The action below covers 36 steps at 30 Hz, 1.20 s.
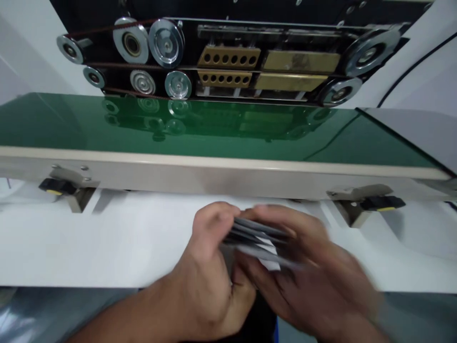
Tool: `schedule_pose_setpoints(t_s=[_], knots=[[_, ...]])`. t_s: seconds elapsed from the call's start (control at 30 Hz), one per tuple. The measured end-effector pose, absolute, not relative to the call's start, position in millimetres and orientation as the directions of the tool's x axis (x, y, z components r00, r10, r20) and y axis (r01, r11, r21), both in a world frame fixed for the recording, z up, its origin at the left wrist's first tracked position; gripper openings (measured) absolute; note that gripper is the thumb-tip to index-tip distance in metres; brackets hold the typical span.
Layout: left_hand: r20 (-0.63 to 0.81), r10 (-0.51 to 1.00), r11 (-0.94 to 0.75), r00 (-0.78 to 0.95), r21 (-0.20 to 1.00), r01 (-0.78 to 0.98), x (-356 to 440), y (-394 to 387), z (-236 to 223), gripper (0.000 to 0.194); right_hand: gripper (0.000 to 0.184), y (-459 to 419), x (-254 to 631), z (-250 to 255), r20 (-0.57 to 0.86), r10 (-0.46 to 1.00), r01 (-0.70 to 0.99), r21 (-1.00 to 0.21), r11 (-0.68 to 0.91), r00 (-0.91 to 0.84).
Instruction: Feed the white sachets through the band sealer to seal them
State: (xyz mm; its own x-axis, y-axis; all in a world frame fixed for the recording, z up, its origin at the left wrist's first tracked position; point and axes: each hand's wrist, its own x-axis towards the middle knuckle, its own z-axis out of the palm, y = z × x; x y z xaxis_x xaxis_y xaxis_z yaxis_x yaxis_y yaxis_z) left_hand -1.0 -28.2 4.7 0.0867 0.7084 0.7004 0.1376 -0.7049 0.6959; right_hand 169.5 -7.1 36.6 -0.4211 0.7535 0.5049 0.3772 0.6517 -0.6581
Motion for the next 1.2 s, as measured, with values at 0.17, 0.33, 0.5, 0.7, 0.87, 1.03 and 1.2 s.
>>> schedule_pose_setpoints(t_s=[0.17, 0.33, 0.5, 0.7, 0.87, 1.03, 1.2], knots=[[0.201, 0.969, -0.2, 0.14, 0.98, -0.022, 4.2, -35.1, 1.7, 0.1, 0.081, 5.3, 162.9, 9.9, 0.516, 0.627, 0.267, -0.608, 0.748, -0.584], [0.194, 0.98, -0.196, -0.031, 0.977, -0.086, 17.4, -41.6, 21.8, 0.091, 0.066, 0.4, 163.8, 16.2, 0.465, 0.756, 0.296, -0.722, 0.625, -0.461], [0.141, 0.985, -0.143, 0.103, 0.99, 0.006, 16.9, -41.9, 15.9, 0.091, 0.079, -0.2, 166.8, 13.4, 0.379, 0.796, 0.238, -0.815, 0.528, -0.472], [0.02, 0.976, -0.008, 0.216, 0.999, -0.053, 4.4, -42.8, 6.8, 0.087, 0.084, -10.1, 168.9, 6.1, 0.265, 0.884, 0.168, -0.922, 0.35, -0.385], [-0.116, 0.953, 0.259, 0.279, 0.792, -0.554, -5.2, -28.0, 20.1, 0.062, 0.079, -16.5, 163.6, 30.9, 0.015, 0.885, -0.113, -0.993, -0.042, -0.465], [-0.094, 0.849, 0.507, 0.52, 0.421, -0.752, 0.3, -21.1, 20.3, 0.037, 0.079, -13.1, 155.8, 33.0, 0.005, 0.906, 0.266, -0.955, 0.129, -0.422], [-0.091, 0.819, 0.561, 0.566, 0.329, -0.76, -2.5, -25.7, 18.1, 0.05, 0.075, -18.3, 169.6, 16.3, 0.237, 0.924, 0.468, -0.807, 0.36, -0.301]])
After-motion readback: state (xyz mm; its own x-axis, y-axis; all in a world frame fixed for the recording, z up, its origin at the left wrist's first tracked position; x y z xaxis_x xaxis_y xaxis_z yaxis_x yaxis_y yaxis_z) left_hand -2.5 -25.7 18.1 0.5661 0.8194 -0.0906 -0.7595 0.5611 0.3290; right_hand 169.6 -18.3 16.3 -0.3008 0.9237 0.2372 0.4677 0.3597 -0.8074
